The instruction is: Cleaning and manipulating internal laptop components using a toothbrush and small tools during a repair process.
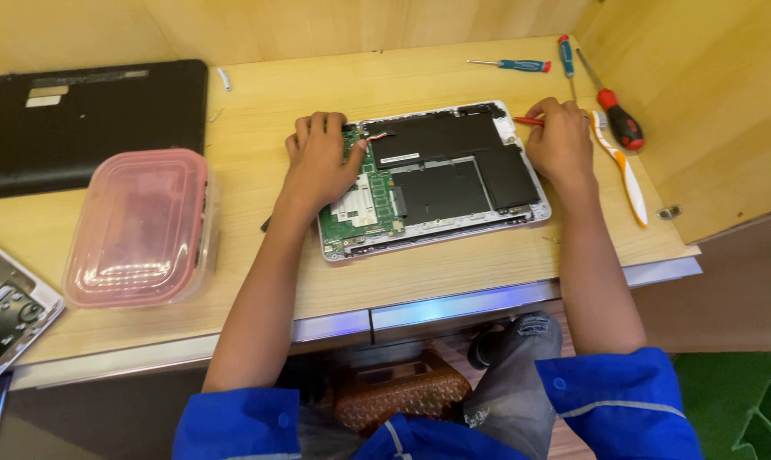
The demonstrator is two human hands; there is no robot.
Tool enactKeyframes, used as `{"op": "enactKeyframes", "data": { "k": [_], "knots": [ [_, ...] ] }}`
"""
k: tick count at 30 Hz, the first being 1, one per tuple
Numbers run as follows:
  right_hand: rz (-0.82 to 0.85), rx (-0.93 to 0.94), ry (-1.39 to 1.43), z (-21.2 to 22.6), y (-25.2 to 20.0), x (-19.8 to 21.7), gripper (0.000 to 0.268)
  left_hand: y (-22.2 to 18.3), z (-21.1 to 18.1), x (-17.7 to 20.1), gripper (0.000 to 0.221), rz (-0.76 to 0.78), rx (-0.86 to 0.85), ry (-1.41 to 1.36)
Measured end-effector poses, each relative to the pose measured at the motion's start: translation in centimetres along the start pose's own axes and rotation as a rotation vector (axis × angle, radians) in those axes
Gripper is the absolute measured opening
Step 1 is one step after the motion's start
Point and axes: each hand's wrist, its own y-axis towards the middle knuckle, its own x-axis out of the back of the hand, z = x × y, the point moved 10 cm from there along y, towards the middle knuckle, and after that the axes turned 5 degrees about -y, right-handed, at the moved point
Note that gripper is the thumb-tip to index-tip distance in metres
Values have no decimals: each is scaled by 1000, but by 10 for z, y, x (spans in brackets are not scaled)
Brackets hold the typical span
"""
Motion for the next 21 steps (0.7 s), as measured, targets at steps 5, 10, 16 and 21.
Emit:
{"op": "enactKeyframes", "data": {
  "k": [5, 10, 16, 21],
  "knots": [
    [6, -44, 6, 4, -3, 7, 15, 0, -1, -1, 46, 13, 3, 7],
    [4, -24, 30, 7, -5, 8, 13, -1, -1, -1, 46, 4, 12, 6],
    [12, 27, -56, -6, 6, -10, 10, -2, 3, 11, 43, -75, 13, 0],
    [-112, 122, -151, -4, 6, -8, 27, 1, 7, 28, 41, -197, -10, 14]
  ]
}}
